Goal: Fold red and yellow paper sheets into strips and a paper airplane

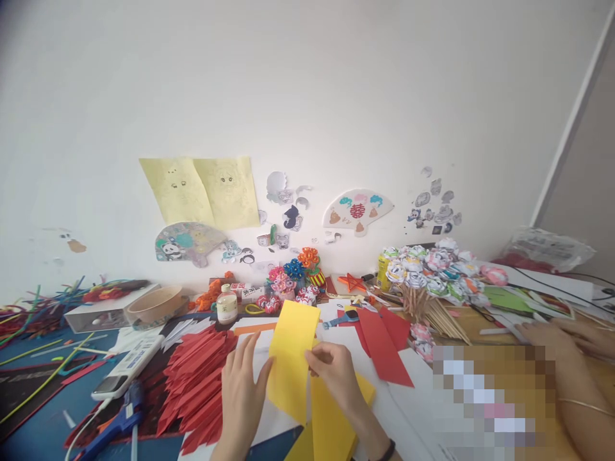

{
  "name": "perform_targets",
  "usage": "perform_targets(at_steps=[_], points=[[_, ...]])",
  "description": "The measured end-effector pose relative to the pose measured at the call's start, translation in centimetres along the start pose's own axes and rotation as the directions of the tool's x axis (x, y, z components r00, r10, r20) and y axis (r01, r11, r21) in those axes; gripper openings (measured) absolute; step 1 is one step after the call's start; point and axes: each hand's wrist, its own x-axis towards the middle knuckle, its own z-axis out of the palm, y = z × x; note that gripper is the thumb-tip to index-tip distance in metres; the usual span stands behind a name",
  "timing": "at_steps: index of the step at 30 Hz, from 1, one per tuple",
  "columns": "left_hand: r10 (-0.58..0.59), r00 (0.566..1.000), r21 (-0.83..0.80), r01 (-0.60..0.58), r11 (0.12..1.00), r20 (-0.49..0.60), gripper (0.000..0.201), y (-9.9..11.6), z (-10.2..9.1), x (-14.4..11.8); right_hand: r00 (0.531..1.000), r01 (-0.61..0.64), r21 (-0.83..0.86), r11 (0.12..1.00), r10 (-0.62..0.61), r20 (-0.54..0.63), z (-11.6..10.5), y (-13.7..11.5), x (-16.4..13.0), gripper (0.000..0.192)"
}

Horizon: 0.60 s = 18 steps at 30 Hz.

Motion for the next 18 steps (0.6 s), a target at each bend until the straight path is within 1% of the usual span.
perform_targets(at_steps=[1,2,3,4,5,7,9,10,12,14,16,18], points=[[0.075,0.997,0.042,-0.075,0.996,-0.009,0.044,0.4,0.2,-0.3,1.000,0.011,-0.013,1.000,-0.011,-0.028,0.3,0.1,0.1,0.044],[0.128,0.992,0.044,-0.128,0.991,0.013,0.048,0.8,0.3,-0.6,0.998,0.024,-0.027,0.999,-0.026,-0.051,0.5,0.2,0.1,0.045],[0.148,0.987,0.011,-0.149,0.989,0.058,0.052,1.2,0.5,-0.9,0.997,0.038,-0.038,0.999,-0.040,-0.063,0.8,0.2,0.1,0.045],[0.136,0.985,-0.044,-0.132,0.990,0.107,0.055,1.6,0.7,-1.1,0.997,0.052,-0.038,0.998,-0.054,-0.062,1.0,0.0,0.1,0.045],[0.099,0.982,-0.115,-0.081,0.990,0.162,0.057,2.0,0.8,-1.3,0.996,0.070,-0.027,0.997,-0.072,-0.044,1.2,-0.2,0.1,0.044],[-0.003,0.957,-0.269,0.084,0.959,0.290,0.056,2.6,0.9,-1.3,0.992,0.119,0.026,0.993,-0.120,0.044,1.3,-0.8,0.1,0.041],[-0.054,0.912,-0.417,0.238,0.878,0.406,0.052,2.7,0.7,-1.1,0.972,0.168,0.087,0.982,-0.180,0.151,1.2,-1.6,0.2,0.038],[-0.063,0.896,-0.480,0.294,0.827,0.440,0.050,2.5,0.6,-1.0,0.960,0.185,0.108,0.977,-0.203,0.191,1.0,-1.9,0.2,0.036],[-0.098,0.889,-0.586,0.373,0.720,0.446,0.049,1.7,0.6,-0.6,0.948,0.186,0.135,0.973,-0.214,0.237,0.4,-2.5,0.2,0.033],[-0.184,0.880,-0.660,0.454,0.599,0.439,0.050,0.7,0.5,-0.3,0.949,0.143,0.155,0.977,-0.180,0.257,-0.5,-2.7,0.1,0.030],[-0.296,0.835,-0.684,0.550,0.479,0.464,0.051,-0.2,0.3,0.1,0.963,0.098,0.160,0.982,-0.134,0.234,-1.6,-2.5,0.1,0.029],[-0.397,0.770,-0.668,0.634,0.389,0.499,0.046,-0.6,-0.3,0.6,0.980,0.082,0.135,0.987,-0.104,0.171,-2.7,-1.8,0.1,0.029]])
